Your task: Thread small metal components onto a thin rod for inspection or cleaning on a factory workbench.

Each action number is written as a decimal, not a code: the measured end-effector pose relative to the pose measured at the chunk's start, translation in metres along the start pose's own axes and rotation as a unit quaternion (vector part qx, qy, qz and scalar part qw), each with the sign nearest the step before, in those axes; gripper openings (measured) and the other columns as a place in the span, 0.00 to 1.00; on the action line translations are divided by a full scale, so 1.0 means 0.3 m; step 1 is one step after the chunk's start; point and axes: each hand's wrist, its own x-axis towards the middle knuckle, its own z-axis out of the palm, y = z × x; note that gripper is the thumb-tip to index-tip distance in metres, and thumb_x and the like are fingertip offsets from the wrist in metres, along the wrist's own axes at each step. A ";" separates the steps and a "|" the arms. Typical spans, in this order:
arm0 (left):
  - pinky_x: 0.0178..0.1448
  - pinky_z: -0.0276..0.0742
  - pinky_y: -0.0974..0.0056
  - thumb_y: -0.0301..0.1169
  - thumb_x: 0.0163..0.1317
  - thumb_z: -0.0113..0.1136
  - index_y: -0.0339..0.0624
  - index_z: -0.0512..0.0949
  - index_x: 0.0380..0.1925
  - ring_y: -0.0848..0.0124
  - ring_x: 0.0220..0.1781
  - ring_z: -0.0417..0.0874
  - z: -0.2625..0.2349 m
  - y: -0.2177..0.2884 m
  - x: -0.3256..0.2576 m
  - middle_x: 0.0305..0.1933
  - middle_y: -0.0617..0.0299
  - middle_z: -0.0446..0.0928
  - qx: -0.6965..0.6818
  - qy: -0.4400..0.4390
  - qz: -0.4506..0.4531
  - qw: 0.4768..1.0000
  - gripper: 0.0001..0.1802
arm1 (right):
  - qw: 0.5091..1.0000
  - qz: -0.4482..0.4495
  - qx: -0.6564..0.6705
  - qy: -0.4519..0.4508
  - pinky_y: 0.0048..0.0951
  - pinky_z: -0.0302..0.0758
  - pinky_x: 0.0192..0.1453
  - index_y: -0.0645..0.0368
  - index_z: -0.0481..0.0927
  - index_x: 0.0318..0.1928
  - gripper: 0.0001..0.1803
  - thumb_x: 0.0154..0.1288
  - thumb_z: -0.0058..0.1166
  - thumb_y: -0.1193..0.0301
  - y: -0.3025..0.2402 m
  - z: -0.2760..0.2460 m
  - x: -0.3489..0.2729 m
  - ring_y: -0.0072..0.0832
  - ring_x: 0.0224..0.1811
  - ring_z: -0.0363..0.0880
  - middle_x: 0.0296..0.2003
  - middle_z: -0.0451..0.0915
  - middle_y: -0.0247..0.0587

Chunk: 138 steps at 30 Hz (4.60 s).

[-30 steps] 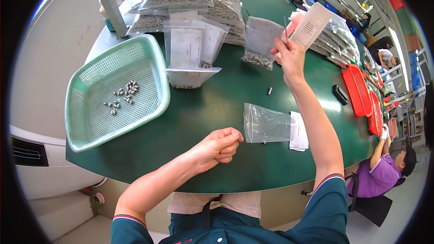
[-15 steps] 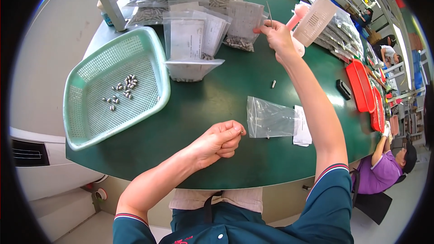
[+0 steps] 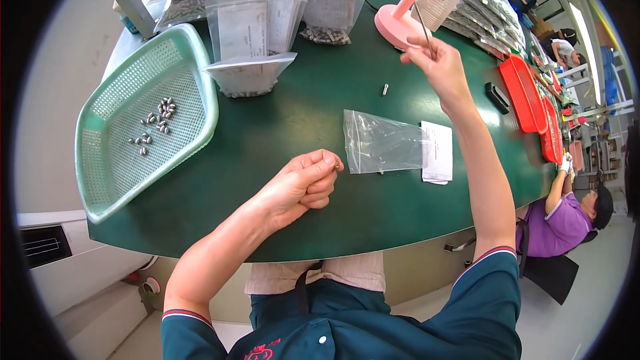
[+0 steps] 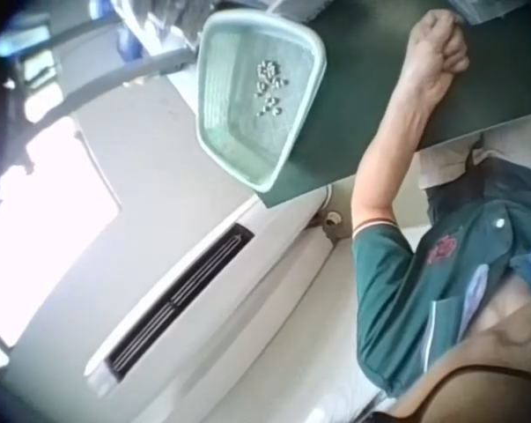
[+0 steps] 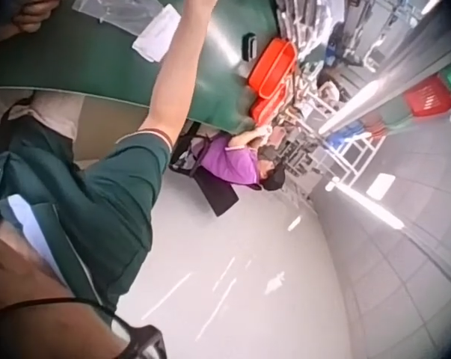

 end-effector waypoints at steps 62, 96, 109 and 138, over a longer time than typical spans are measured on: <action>0.20 0.48 0.77 0.35 0.64 0.49 0.42 0.72 0.35 0.85 0.15 0.50 0.079 -0.730 -0.200 0.18 0.73 0.57 -0.218 0.019 -0.135 0.966 0.08 | 0.979 -0.190 0.021 0.075 0.24 0.63 0.17 0.62 0.71 0.22 0.19 0.67 0.40 0.62 0.051 0.156 -1.154 0.28 0.14 0.69 0.15 0.71 0.37; 0.21 0.45 0.73 0.35 0.63 0.51 0.41 0.71 0.28 0.82 0.15 0.51 0.180 -0.500 -0.256 0.13 0.73 0.55 -0.134 0.014 0.045 0.990 0.09 | 0.931 -0.356 0.078 0.011 0.30 0.76 0.27 0.64 0.73 0.30 0.17 0.65 0.43 0.62 -0.082 0.127 -1.018 0.35 0.24 0.77 0.23 0.75 0.43; 0.20 0.47 0.74 0.30 0.62 0.52 0.38 0.71 0.29 0.83 0.16 0.52 0.177 -0.504 -0.272 0.15 0.72 0.59 -0.197 0.013 0.023 0.980 0.07 | 0.922 -0.383 0.059 0.007 0.29 0.76 0.29 0.64 0.74 0.29 0.19 0.65 0.42 0.60 -0.090 0.138 -1.007 0.35 0.23 0.77 0.22 0.75 0.43; 0.20 0.47 0.75 0.29 0.63 0.50 0.37 0.71 0.29 0.84 0.16 0.53 0.201 -0.416 -0.249 0.16 0.73 0.60 -0.045 0.094 0.160 0.982 0.07 | 0.945 -0.304 0.110 0.043 0.27 0.74 0.26 0.64 0.73 0.28 0.19 0.67 0.40 0.60 -0.120 0.133 -0.970 0.34 0.21 0.76 0.21 0.76 0.42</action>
